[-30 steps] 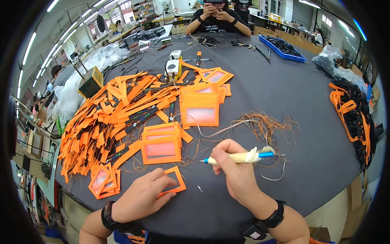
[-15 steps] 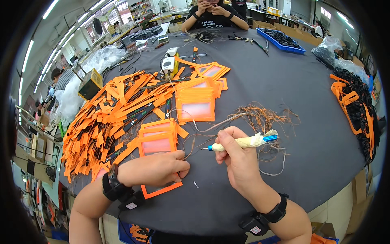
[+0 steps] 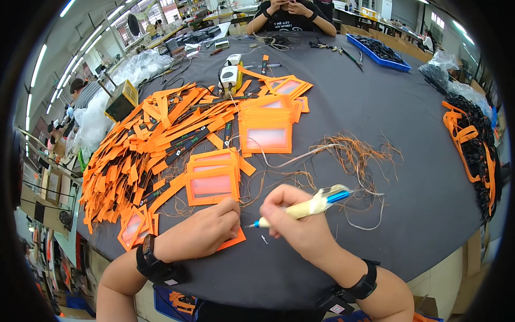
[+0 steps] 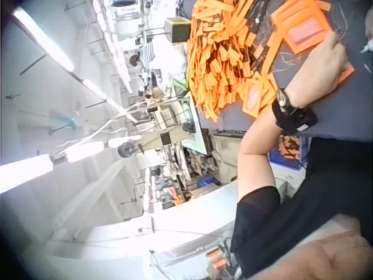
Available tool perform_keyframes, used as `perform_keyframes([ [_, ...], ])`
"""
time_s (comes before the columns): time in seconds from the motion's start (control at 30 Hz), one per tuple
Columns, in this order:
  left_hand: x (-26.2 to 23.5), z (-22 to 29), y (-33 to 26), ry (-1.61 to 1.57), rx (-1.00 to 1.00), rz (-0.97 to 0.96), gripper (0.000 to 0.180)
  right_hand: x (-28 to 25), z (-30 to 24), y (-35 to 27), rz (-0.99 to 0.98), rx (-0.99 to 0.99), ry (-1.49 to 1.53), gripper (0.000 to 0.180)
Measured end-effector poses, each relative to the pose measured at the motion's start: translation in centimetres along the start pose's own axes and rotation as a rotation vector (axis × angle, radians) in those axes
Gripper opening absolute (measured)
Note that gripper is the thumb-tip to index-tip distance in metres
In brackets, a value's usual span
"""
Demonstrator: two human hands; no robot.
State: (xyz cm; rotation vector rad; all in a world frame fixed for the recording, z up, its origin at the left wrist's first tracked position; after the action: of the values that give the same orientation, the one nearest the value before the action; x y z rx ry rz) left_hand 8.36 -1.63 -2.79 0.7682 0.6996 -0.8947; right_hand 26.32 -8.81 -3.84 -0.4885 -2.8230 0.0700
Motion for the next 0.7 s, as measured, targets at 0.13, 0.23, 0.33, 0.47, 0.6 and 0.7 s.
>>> perform_keyframes([
  [0.13,-0.1,-0.2,-0.7,-0.063,-0.041,0.083,0.013,1.1,0.4,-0.6,-0.103,0.04,-0.203,0.012],
  [0.23,-0.1,-0.2,-1.0,-0.086,-0.051,0.123,0.013,1.2,1.1,-0.6,-0.108,0.033,-0.245,0.011],
  [0.33,-0.1,-0.3,-1.0,-0.093,-0.036,0.14,0.014,1.2,1.6,-0.4,-0.141,-0.094,-0.353,0.012],
  [0.47,-0.1,-0.4,-1.1,-0.1,-0.039,0.162,0.017,1.5,1.2,-0.3,-0.189,-0.202,-0.515,0.01],
  [0.6,0.0,-0.5,-1.1,-0.113,-0.063,0.155,0.017,1.5,1.3,-0.3,-0.186,-0.205,-0.543,0.009],
  [0.7,0.0,-0.6,-1.1,-0.116,-0.076,0.152,0.017,1.7,1.2,-0.2,-0.195,-0.222,-0.572,0.01],
])
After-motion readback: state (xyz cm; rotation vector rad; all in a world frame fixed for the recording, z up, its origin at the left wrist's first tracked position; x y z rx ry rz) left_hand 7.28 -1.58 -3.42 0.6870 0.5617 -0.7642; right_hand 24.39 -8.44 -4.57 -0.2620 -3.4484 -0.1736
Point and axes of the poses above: each hand's wrist, its own y-axis towards the middle knuckle, its own x-axis out of the palm, z = x × y, the point moved 3 cm from there along y, towards the middle knuckle, and after that the axes turned 14 degrees about z, right-handed, at the moved point
